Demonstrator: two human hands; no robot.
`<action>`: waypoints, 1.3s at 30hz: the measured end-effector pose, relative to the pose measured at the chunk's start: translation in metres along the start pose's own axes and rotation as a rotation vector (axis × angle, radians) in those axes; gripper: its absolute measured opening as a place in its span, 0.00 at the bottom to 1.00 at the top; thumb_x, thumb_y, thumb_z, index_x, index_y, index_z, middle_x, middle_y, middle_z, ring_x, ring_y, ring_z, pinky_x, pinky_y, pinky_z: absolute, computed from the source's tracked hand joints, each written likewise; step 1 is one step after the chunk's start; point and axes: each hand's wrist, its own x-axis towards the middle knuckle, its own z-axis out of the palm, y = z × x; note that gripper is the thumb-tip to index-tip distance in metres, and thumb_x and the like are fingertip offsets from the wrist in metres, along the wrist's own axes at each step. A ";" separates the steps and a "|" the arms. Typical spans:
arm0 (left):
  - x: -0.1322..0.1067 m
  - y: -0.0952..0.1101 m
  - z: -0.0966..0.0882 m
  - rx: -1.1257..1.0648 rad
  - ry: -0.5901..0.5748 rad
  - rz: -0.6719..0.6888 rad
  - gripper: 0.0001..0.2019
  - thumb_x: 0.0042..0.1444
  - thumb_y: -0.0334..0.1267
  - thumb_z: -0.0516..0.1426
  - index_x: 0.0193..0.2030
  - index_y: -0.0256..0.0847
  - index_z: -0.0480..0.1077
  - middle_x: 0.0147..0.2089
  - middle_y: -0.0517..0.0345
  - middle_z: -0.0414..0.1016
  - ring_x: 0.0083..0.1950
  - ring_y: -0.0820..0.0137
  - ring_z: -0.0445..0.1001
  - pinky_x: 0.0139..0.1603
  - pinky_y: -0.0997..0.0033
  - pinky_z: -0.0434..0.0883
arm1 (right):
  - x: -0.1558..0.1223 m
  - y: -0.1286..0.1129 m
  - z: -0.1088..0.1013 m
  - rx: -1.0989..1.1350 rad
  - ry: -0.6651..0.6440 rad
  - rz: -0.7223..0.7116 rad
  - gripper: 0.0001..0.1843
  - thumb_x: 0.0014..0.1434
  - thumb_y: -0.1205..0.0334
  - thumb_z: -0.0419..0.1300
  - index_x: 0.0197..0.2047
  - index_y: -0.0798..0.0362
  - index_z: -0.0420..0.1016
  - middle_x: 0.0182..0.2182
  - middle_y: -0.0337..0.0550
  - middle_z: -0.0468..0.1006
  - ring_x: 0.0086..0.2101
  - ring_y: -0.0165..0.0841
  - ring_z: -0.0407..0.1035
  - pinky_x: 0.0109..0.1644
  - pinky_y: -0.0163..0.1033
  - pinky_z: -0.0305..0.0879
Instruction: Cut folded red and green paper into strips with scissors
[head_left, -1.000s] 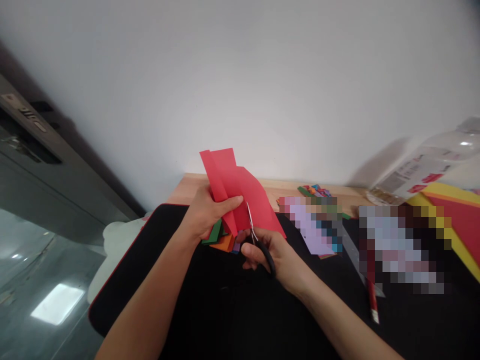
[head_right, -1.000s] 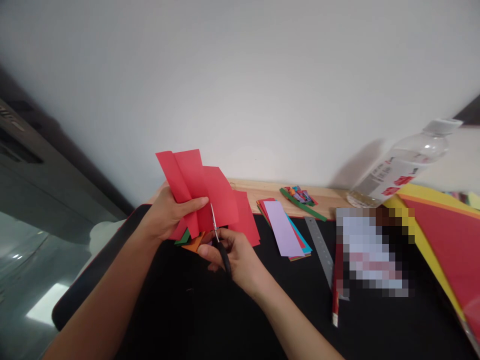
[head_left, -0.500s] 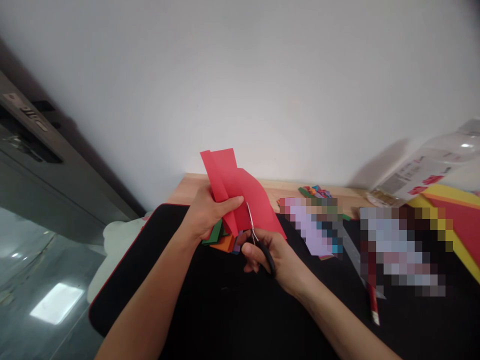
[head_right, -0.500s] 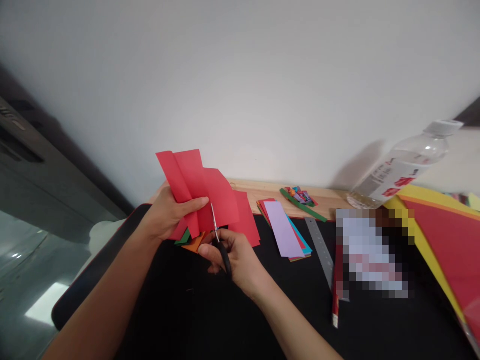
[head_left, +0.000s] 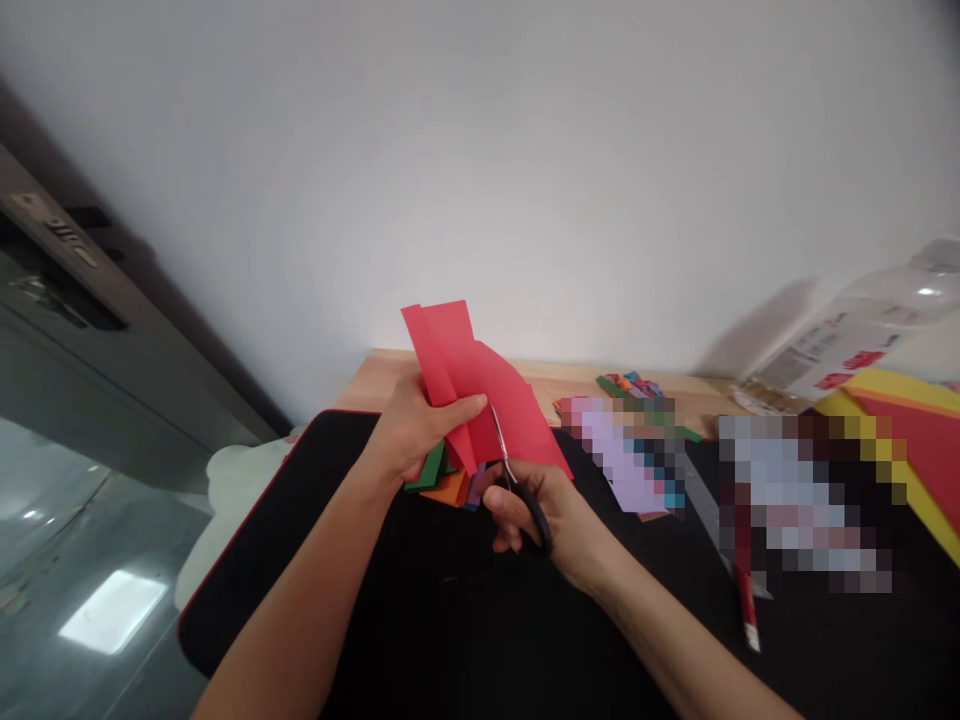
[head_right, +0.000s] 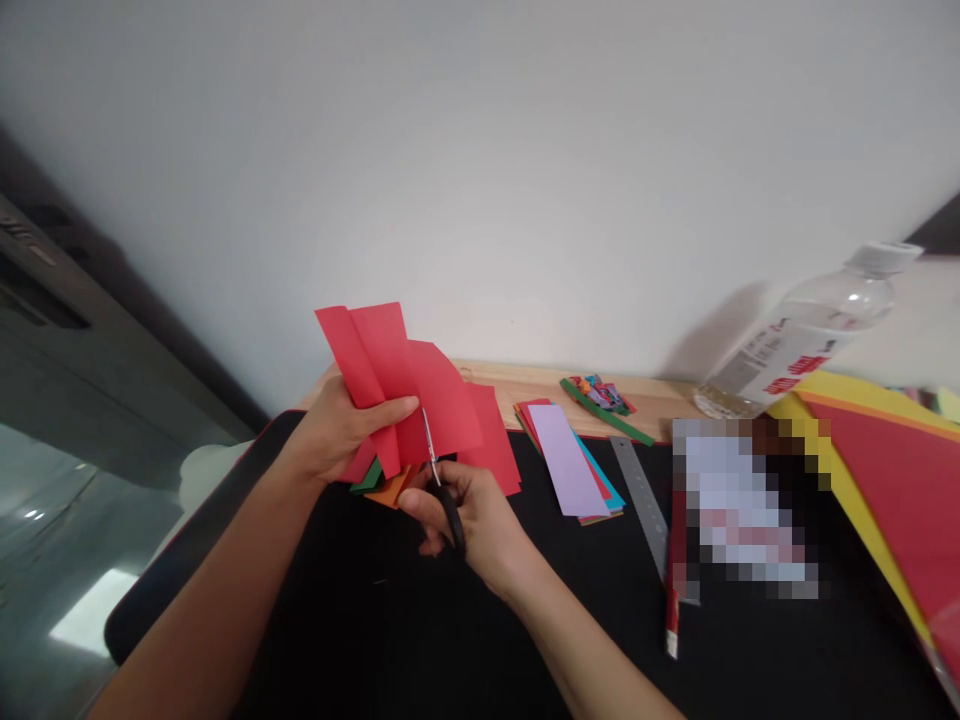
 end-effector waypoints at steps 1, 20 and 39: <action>0.000 -0.001 0.000 -0.003 0.000 0.000 0.09 0.42 0.36 0.65 0.33 0.38 0.74 0.33 0.54 0.77 0.35 0.63 0.75 0.35 0.65 0.73 | 0.000 0.000 0.000 -0.009 0.000 0.003 0.24 0.47 0.41 0.64 0.30 0.56 0.69 0.12 0.28 0.61 0.14 0.22 0.57 0.24 0.33 0.66; -0.001 -0.009 0.005 -0.071 -0.097 -0.121 0.13 0.43 0.36 0.65 0.36 0.35 0.75 0.38 0.49 0.78 0.40 0.60 0.76 0.40 0.62 0.73 | 0.001 -0.004 -0.002 -0.118 0.079 0.010 0.29 0.42 0.36 0.63 0.20 0.57 0.67 0.16 0.37 0.68 0.19 0.25 0.61 0.22 0.31 0.53; 0.000 -0.009 0.005 -0.069 -0.080 -0.140 0.13 0.42 0.35 0.65 0.36 0.34 0.75 0.37 0.49 0.78 0.39 0.60 0.75 0.39 0.62 0.73 | 0.002 -0.001 -0.002 -0.115 0.078 -0.027 0.28 0.45 0.36 0.61 0.18 0.55 0.63 0.13 0.34 0.63 0.17 0.25 0.60 0.22 0.31 0.53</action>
